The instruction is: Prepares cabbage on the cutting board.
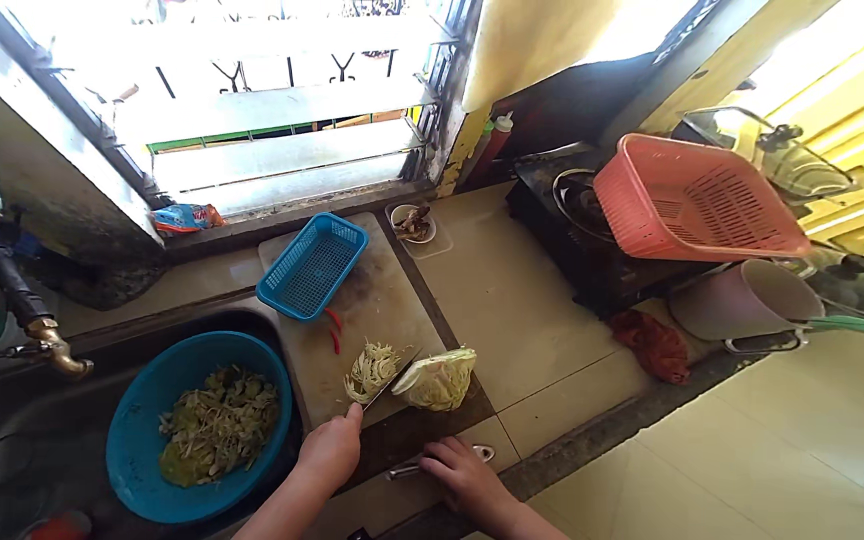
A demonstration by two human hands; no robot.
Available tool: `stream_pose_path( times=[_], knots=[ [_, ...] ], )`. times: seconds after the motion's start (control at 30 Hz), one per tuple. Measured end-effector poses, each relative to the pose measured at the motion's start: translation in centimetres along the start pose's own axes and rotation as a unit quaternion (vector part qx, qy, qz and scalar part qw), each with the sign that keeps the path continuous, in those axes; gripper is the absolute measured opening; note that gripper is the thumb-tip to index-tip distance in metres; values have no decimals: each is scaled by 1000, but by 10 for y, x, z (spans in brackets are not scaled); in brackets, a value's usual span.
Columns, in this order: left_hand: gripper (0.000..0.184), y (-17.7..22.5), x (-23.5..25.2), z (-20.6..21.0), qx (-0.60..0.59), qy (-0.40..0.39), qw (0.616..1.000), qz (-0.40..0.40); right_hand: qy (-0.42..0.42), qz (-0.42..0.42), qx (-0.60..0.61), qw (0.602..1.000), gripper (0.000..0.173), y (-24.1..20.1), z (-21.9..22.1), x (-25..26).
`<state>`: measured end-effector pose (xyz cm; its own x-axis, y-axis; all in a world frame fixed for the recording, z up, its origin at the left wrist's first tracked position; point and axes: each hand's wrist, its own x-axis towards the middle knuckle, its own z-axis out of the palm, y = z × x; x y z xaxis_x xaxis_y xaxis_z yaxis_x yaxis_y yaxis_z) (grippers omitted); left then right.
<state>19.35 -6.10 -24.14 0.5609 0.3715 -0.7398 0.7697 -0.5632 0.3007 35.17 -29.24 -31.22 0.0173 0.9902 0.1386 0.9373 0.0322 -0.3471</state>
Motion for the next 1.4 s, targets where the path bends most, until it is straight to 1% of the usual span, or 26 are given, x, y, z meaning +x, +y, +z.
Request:
stream_pose_path(
  times=[0.07, 0.13, 0.17, 0.2, 0.23, 0.27, 0.33, 0.4, 0.43, 0.5, 0.57, 0.67, 0.77, 0.87, 0.97, 1.07, 1.17, 1.27, 1.4],
  knots=[
    [37, 0, 0, 0, -1, 1, 1000, 1, -35, 10, -33, 999, 26, 22, -19, -16],
    [37, 0, -1, 0, -1, 2, 1000, 1, -71, 43, -50, 995, 26, 40, -34, -27],
    [37, 0, 0, 0, -2, 5, 1000, 0, -80, 64, -49, 994, 26, 46, -42, -27],
    [37, 1, 0, -1, -2, 9, 1000, -2, -66, 83, -48, 993, 29, 49, -49, -24],
    [36, 2, 0, -2, -4, 12, 1000, -5, -27, 99, -43, 994, 37, 48, -54, -18],
    [36, 3, 0, -3, -6, 17, 1000, -10, 29, 111, -48, 992, 44, 47, -56, -9],
    [36, 7, -3, -6, -18, 31, 999, -18, 154, 129, -80, 976, 48, 44, -56, 18],
    [37, 15, -14, -9, -30, 46, 998, -23, 232, 146, -86, 958, 48, 39, -56, 51],
    [38, 20, -22, -9, -31, 54, 998, -23, 251, 150, -79, 953, 47, 37, -55, 67],
    [39, 29, -41, -7, -25, 69, 997, -11, 265, 154, -73, 949, 46, 35, -49, 92],
    [37, 37, -61, -2, -7, 87, 996, -3, 279, 153, -94, 943, 41, 34, -37, 108],
    [31, 36, -78, 14, 24, 142, 990, 6, 297, 156, -153, 929, 30, 33, -18, 117],
    [26, 30, -85, 23, 35, 179, 983, 11, 326, 157, -181, 914, 25, 36, -9, 120],
    [29, 29, -92, 19, 31, 136, 990, 9, 337, 163, -194, 907, 24, 35, -7, 120],
    [35, 34, -88, 11, 20, 72, 997, -10, 343, 169, -194, 903, 24, 35, -5, 121],
    [40, 43, -75, 4, 15, 21, 999, -35, 338, 174, -196, 904, 26, 34, -5, 121],
    [45, 54, -57, -1, 1, -13, 999, -39, 340, 171, -196, 904, 24, 34, -5, 121],
    [47, 58, -32, -3, -25, -34, 999, -28, 338, 173, -190, 906, 25, 33, -4, 121],
    [47, 61, -1, 5, -42, -28, 998, -26, 337, 176, -185, 906, 26, 33, -4, 121]
  ],
)
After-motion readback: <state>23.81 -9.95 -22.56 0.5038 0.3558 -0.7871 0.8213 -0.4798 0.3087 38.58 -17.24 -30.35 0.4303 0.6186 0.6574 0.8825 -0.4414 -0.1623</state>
